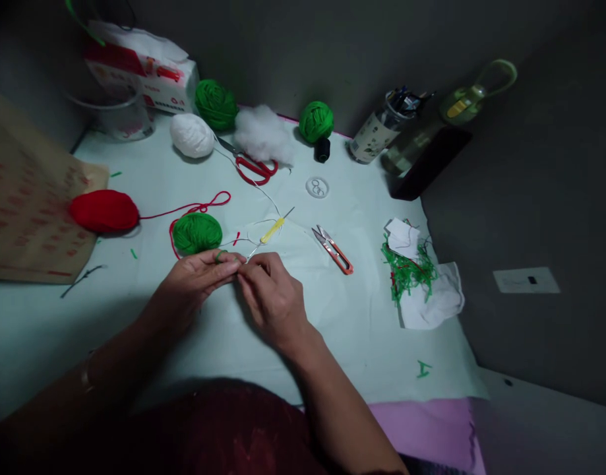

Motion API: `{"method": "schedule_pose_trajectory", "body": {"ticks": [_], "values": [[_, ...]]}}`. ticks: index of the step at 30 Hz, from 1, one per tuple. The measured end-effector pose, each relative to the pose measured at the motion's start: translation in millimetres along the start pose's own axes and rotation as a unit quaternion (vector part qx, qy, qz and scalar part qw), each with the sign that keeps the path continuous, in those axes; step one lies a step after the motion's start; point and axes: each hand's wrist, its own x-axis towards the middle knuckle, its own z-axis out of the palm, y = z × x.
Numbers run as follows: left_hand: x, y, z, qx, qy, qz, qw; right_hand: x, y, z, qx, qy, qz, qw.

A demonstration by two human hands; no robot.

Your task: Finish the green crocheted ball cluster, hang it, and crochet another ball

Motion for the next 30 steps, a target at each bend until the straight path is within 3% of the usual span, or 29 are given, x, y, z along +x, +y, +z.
{"method": "schedule_pose_trajectory", "body": {"ticks": [10,24,30], "values": [[-0.9,-1.4,7.9,0.011,-0.001,0.052,0.999,-2.3,0.5,2.6,-0.046,0.052,0.002,0.998],[-2.8,-4.2,6.6,0.044,-0.008,0.074,0.996,4.9,-0.5,0.7,0.142,0.059,0.173,0.973],[-2.4,-6.2,5.5,0.034,0.003,0.079,0.996,3.2,0.6,0.8,0.102,0.051,0.127,0.985]]}}
